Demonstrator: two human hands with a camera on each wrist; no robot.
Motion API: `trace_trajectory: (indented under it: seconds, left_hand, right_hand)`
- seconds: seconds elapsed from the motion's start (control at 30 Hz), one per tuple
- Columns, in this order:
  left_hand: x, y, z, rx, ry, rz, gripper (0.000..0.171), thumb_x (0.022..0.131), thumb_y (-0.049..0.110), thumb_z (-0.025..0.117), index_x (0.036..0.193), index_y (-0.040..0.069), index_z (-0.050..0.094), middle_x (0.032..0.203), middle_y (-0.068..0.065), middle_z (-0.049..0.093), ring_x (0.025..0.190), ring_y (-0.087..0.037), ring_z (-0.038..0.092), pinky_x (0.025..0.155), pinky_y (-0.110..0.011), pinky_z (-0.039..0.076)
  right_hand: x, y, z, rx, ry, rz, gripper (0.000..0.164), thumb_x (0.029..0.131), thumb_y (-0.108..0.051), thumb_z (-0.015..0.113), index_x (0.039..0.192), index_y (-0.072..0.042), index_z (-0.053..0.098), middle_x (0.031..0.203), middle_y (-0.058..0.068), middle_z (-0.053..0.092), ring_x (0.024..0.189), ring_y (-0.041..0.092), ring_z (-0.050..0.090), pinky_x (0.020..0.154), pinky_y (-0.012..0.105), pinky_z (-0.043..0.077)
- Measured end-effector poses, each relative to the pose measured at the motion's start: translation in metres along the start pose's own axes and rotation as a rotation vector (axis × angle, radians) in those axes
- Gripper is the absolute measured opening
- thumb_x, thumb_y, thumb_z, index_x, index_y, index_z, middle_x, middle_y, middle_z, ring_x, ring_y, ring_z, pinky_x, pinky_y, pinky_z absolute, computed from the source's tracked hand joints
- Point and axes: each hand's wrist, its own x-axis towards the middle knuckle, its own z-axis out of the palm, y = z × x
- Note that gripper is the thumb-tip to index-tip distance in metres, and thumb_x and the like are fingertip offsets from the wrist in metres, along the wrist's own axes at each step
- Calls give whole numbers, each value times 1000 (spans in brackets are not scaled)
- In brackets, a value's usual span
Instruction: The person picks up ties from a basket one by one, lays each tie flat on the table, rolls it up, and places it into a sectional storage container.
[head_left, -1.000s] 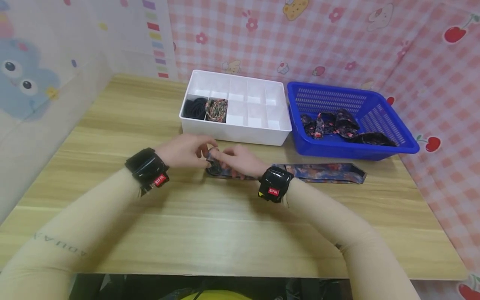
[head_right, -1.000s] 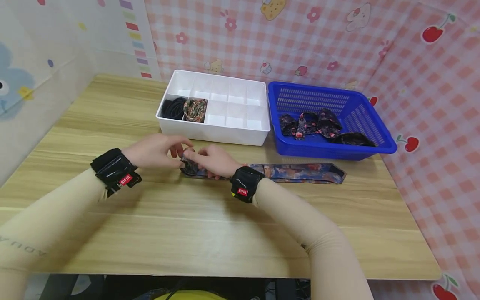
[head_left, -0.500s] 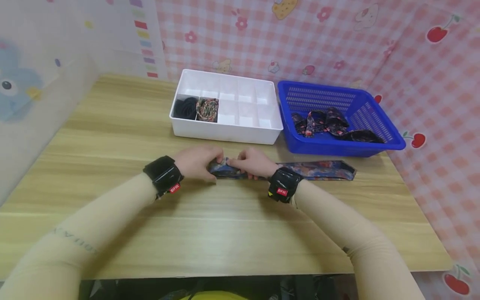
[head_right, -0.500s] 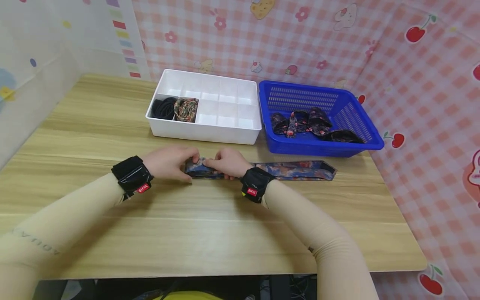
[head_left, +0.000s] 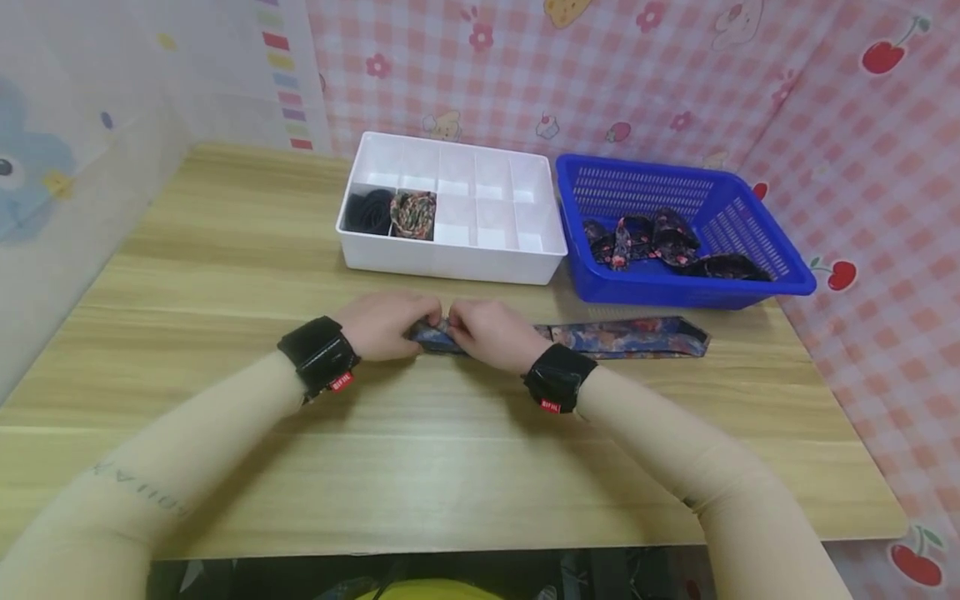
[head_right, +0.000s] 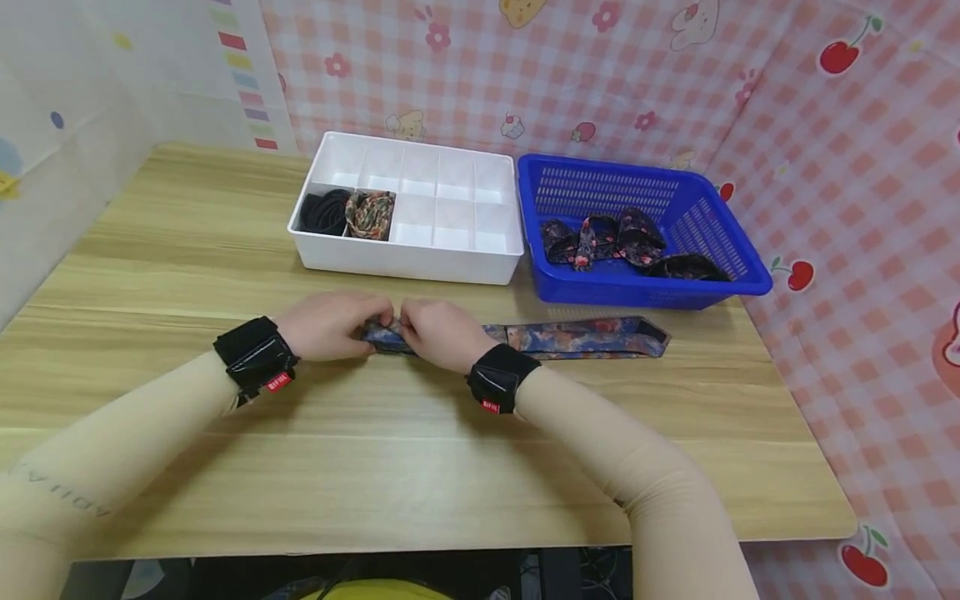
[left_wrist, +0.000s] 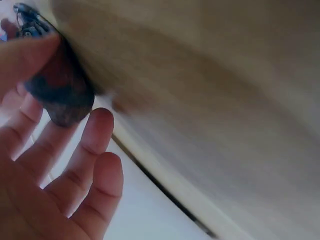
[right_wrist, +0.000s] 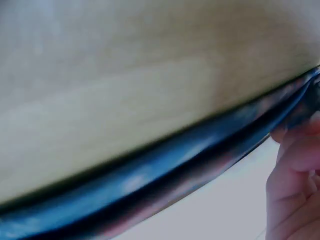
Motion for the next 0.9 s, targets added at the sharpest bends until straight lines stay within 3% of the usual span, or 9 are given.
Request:
trace_trajectory:
  seconds: [0.17, 0.37, 0.5, 0.6, 0.67, 0.77, 0.83, 0.9]
  left_hand:
    - [-8, -5, -9, -94, 45, -30, 32, 74, 0, 71, 101, 10, 58, 97, -6, 63, 88, -23, 59, 78, -40, 50]
    - [-10, 2, -25, -202, 89, 38, 45, 75, 4, 70, 118, 6, 60, 111, -8, 58, 93, -22, 55, 79, -37, 49]
    - [-2, 9, -26, -393, 95, 85, 48, 79, 2, 66, 126, 4, 55, 122, -11, 52, 100, -21, 58, 86, -33, 51]
    - [4, 14, -22, -514, 102, 109, 39, 82, -3, 60, 121, 2, 56, 121, -14, 53, 104, -24, 61, 89, -34, 51]
    - [8, 16, -20, -480, 118, 119, 29, 82, -2, 60, 111, 2, 61, 115, -12, 58, 103, -25, 61, 88, -35, 51]
    - [11, 18, -14, -297, 127, 112, 16, 83, 5, 63, 99, 6, 67, 105, -7, 64, 99, -23, 60, 86, -37, 50]
    - [14, 19, -10, -177, 108, 104, 15, 84, 10, 66, 98, 8, 70, 104, -5, 65, 98, -22, 60, 86, -38, 49]
    - [16, 22, -6, -119, 78, 100, 19, 84, 13, 67, 102, 8, 71, 107, -5, 65, 100, -23, 61, 89, -39, 49]
  right_hand:
    - [7, -4, -1, 225, -63, 140, 25, 97, -31, 56, 101, -9, 66, 83, -1, 64, 70, 12, 58, 63, 27, 48]
    - [11, -3, -8, 504, -116, 281, 48, 96, -53, 49, 91, -8, 65, 77, 6, 64, 49, 17, 53, 46, 29, 44]
    - [4, 4, -16, 543, -130, 347, 55, 93, -60, 47, 85, -8, 63, 74, 8, 64, 45, 15, 49, 43, 27, 40]
    - [-5, 13, -19, 523, -145, 400, 57, 90, -61, 51, 79, -7, 64, 69, 7, 63, 42, 14, 48, 41, 27, 40]
    - [-10, 18, -20, 510, -153, 431, 55, 89, -59, 54, 75, -7, 63, 66, 6, 63, 41, 13, 48, 41, 26, 41]
    - [-17, 26, -21, 514, -172, 466, 52, 89, -53, 56, 70, -6, 62, 64, 6, 61, 41, 12, 47, 40, 25, 42]
    - [-22, 30, -23, 508, -182, 482, 47, 89, -50, 57, 69, -7, 61, 63, 5, 59, 41, 12, 47, 40, 25, 42]
    - [-25, 35, -25, 485, -191, 491, 43, 89, -47, 59, 69, -9, 60, 60, 3, 55, 41, 11, 45, 39, 24, 40]
